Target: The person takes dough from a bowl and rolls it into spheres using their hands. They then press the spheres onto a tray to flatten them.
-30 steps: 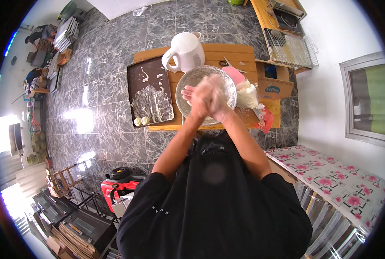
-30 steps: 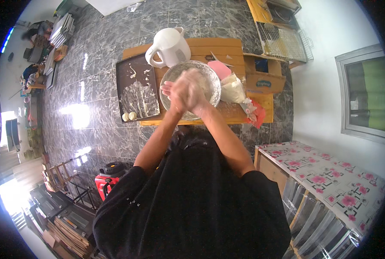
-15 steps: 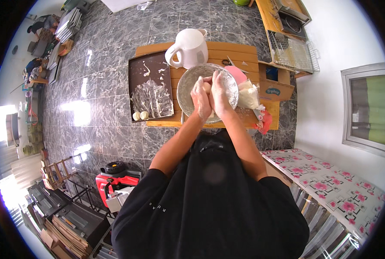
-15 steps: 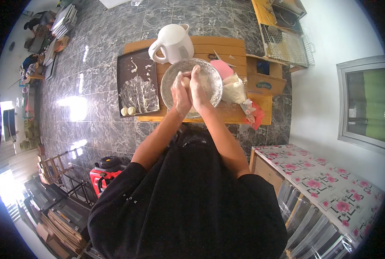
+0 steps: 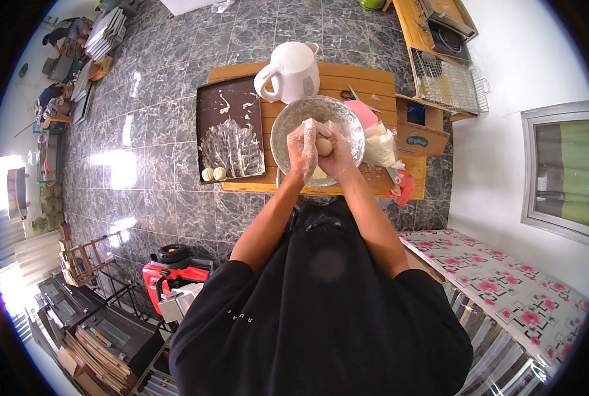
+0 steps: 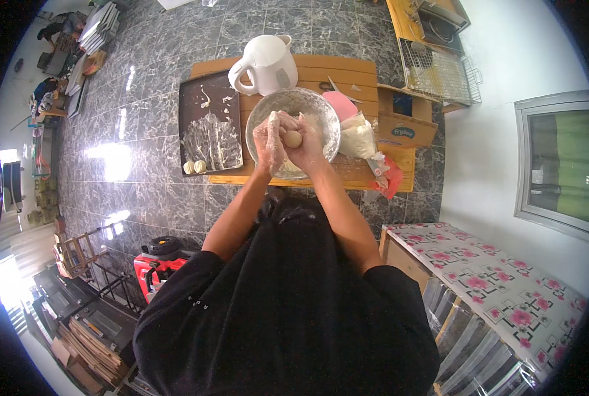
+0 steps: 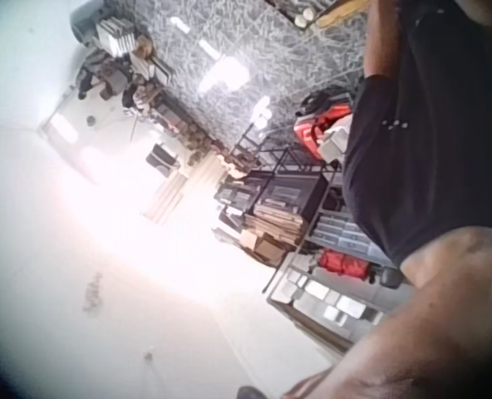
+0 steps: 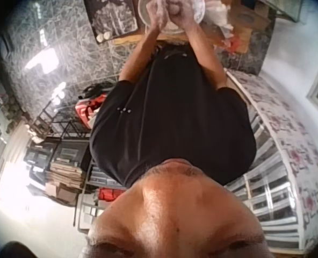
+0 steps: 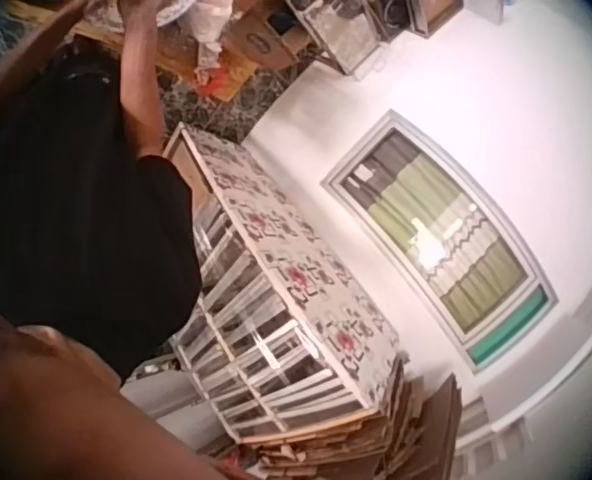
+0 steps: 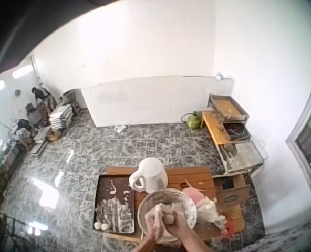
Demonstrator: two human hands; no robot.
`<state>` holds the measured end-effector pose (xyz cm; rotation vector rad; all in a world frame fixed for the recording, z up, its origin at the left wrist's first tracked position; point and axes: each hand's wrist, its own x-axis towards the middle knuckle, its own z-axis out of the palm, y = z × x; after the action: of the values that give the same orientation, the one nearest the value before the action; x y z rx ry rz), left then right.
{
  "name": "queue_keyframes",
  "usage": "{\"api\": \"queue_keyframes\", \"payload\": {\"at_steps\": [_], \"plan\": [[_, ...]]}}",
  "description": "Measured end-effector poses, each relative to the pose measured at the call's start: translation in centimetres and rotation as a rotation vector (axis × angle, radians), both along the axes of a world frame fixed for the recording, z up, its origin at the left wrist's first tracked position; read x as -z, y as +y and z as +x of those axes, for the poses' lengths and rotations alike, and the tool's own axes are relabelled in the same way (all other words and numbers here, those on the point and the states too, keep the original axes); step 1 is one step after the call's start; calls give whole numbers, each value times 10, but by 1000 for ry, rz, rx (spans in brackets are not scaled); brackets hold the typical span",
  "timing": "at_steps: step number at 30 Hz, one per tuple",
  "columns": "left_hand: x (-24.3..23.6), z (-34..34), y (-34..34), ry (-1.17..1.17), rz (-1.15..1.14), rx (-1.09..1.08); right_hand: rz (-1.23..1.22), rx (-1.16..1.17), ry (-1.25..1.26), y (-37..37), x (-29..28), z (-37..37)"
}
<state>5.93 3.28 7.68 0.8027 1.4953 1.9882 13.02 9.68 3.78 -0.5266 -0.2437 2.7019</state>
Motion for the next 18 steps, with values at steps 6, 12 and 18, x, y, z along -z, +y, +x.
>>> {"api": "queue_keyframes", "payload": {"at_steps": [6,12,18], "plan": [[2,7,7,156,-73,-358,107,3,-4,1,-13,-5],[5,29,7,255,-37,-61,112,172,-303,-12,-15,-13],[10,12,14,210,-77,-10,145,119,39,-2,-25,-5]]}}
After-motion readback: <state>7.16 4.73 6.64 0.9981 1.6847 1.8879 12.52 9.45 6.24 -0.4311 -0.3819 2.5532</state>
